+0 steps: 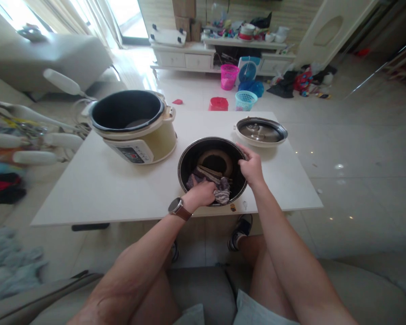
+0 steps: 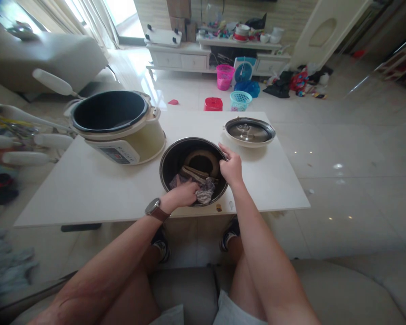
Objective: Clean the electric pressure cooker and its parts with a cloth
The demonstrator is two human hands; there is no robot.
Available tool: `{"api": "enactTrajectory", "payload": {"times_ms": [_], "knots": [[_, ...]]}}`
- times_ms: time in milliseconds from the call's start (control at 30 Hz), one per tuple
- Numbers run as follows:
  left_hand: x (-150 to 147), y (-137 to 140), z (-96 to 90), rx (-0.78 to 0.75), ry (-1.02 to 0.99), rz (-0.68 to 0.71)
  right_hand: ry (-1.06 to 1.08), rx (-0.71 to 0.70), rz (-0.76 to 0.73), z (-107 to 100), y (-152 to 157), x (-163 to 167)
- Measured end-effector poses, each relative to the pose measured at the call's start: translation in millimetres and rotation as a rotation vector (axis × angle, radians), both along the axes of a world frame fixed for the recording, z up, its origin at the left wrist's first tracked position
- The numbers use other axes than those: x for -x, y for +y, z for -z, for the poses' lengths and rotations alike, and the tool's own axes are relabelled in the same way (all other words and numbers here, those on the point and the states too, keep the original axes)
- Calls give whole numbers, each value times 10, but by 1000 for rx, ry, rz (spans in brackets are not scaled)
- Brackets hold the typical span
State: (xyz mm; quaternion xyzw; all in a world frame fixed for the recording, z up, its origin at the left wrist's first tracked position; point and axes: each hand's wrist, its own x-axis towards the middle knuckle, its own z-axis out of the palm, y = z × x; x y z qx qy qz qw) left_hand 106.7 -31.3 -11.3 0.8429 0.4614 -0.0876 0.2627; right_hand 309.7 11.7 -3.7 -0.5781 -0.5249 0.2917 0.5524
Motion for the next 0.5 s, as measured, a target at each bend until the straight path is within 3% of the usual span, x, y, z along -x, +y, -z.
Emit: {"api": "enactTrajectory", "payload": {"times_ms": [500], "knots": [[1, -5, 46, -3, -71, -36, -104, 11, 3, -152, -139, 72]]}}
